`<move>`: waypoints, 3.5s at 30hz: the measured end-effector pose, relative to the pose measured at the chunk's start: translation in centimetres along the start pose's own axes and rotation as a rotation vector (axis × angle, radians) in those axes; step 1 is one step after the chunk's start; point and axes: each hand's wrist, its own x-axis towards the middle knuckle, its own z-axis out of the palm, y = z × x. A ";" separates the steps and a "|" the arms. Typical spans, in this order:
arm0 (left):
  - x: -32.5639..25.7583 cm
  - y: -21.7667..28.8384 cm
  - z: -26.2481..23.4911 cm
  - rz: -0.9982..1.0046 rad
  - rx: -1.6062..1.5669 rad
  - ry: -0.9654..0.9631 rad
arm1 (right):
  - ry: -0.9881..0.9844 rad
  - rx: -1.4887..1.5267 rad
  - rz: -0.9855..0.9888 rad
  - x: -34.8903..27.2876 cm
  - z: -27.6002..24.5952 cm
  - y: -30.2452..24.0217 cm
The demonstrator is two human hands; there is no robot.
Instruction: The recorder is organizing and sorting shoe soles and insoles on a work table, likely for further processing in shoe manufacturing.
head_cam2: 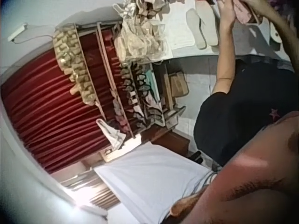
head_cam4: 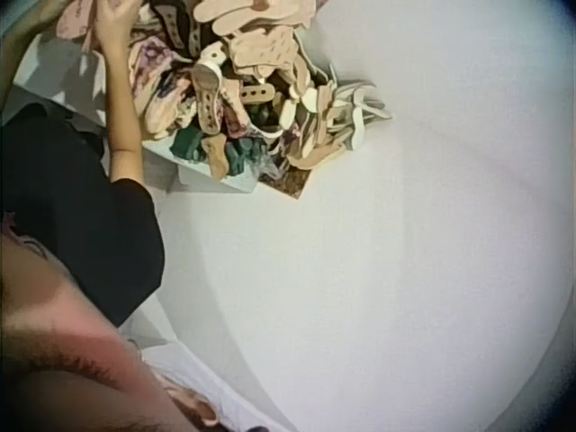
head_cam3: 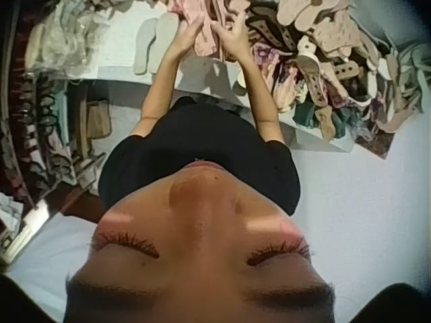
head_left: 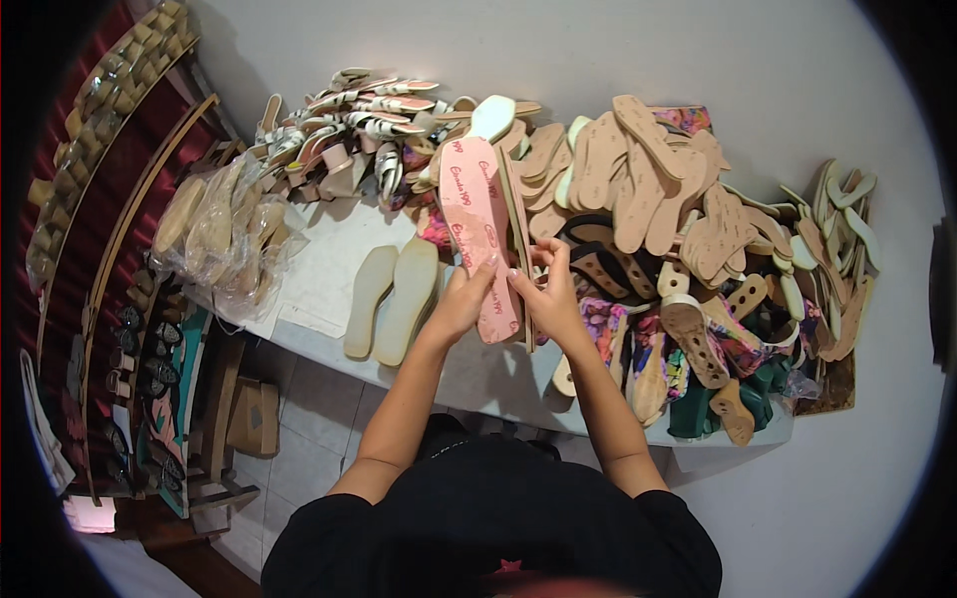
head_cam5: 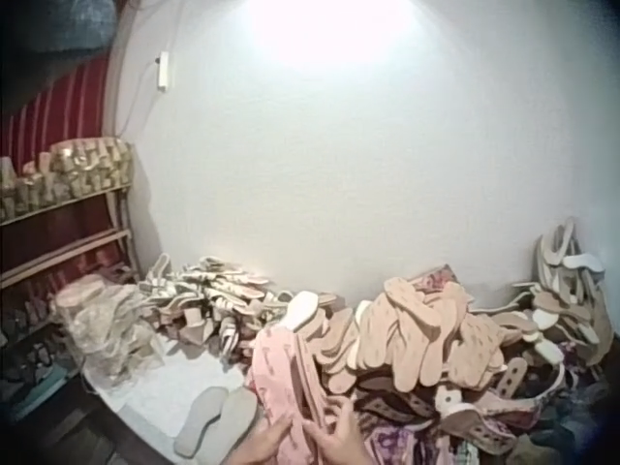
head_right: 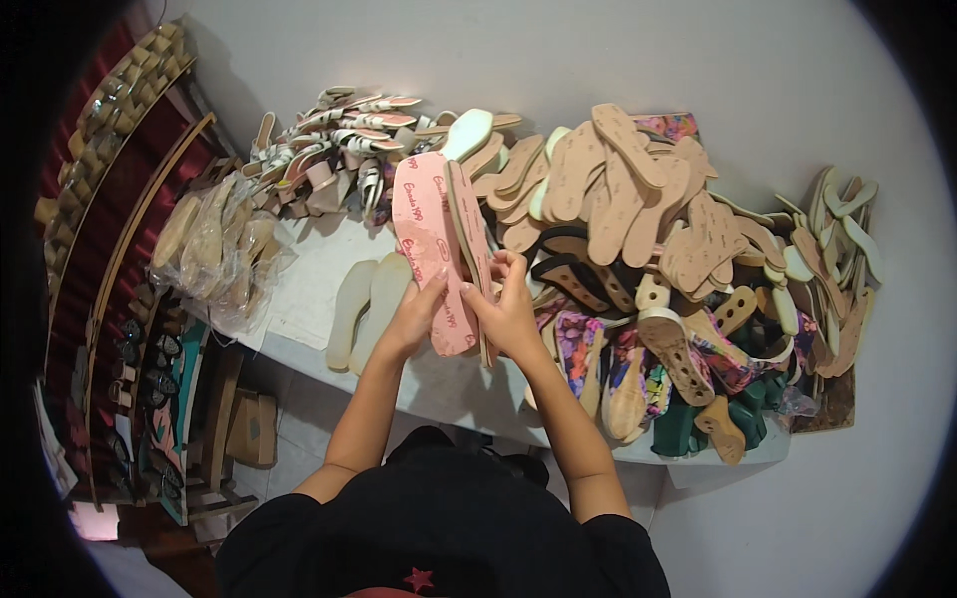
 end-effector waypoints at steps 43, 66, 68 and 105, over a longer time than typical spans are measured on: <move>-5.3 0.6 -31.8 -0.112 -0.535 0.140 | -0.185 -0.232 0.478 -4.0 27.1 4.7; -3.3 -8.7 -36.1 -0.235 1.014 0.296 | 0.121 -0.755 0.382 -4.6 33.9 13.7; -3.4 -8.0 -35.1 -0.205 1.245 0.431 | 0.118 -0.783 0.381 -4.7 34.0 13.7; -3.3 -13.2 -30.3 -0.160 -0.263 0.051 | 0.101 -0.581 0.275 -6.5 33.3 15.3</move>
